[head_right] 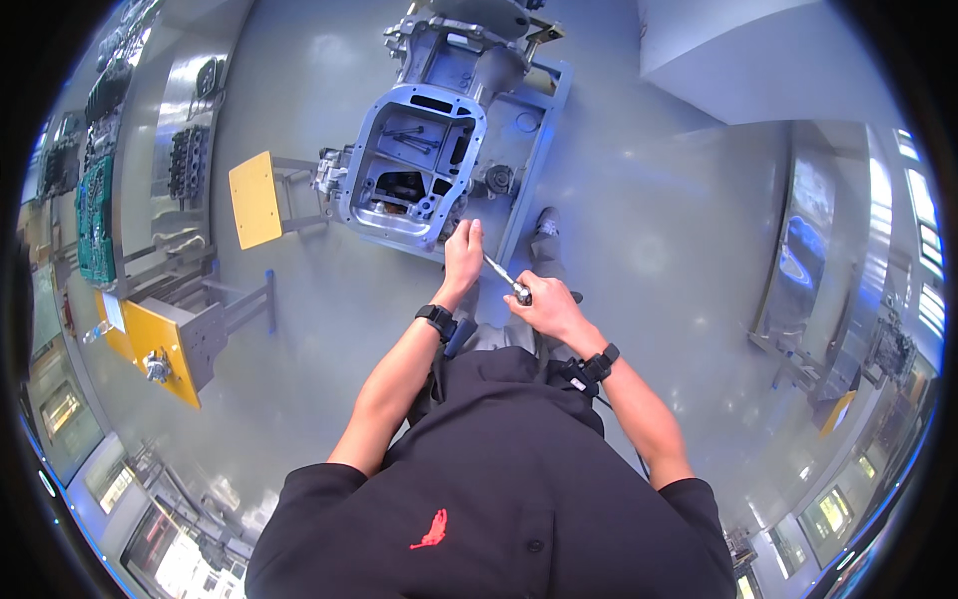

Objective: The person uses a ratchet and socket to tighten bolts on a mounted engine block. They select a socket from a tool kit, attach it to the ratchet, and then proceed to tighten multiple bolts on the engine block.

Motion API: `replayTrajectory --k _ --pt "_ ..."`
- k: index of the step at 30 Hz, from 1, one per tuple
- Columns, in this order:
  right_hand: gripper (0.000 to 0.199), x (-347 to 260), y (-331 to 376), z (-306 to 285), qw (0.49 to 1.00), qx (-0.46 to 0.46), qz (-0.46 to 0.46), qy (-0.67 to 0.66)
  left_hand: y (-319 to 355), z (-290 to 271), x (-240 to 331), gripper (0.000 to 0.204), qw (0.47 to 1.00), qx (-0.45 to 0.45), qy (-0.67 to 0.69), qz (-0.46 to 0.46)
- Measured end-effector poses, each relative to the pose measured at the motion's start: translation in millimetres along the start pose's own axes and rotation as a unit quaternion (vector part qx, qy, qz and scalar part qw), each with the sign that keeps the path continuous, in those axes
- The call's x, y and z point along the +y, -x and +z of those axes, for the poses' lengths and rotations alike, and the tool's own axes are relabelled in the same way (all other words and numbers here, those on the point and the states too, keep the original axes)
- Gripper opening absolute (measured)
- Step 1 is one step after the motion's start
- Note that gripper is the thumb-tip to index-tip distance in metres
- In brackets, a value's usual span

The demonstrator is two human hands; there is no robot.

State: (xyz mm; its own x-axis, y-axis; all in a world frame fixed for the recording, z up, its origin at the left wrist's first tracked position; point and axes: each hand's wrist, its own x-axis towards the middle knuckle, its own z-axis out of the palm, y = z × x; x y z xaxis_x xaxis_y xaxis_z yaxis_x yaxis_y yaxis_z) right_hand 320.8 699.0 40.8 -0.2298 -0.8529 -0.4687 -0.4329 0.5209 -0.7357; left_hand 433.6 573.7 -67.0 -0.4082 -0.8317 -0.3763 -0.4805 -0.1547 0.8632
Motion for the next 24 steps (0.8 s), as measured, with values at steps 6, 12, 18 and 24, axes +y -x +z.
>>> replayTrajectory --k 6,12,18,24 --pt "0.029 0.8 -15.1 -2.5 0.996 -0.060 -0.018 0.058 -6.9 3.2 -17.0 0.029 0.999 -0.004 0.048 -0.010" --pt "0.030 -5.8 -20.5 -1.0 0.996 -0.078 0.009 0.052 -10.7 0.5 -14.1 0.026 0.997 -0.042 0.042 -0.039" --pt "0.030 -27.0 -30.9 2.1 0.997 -0.038 0.006 0.062 29.6 -42.0 27.4 0.011 0.980 0.033 -0.009 0.195" --pt "0.033 -48.8 -56.6 5.6 0.982 0.002 -0.030 0.184 -17.2 -102.5 63.7 0.011 0.956 0.034 -0.170 0.235"
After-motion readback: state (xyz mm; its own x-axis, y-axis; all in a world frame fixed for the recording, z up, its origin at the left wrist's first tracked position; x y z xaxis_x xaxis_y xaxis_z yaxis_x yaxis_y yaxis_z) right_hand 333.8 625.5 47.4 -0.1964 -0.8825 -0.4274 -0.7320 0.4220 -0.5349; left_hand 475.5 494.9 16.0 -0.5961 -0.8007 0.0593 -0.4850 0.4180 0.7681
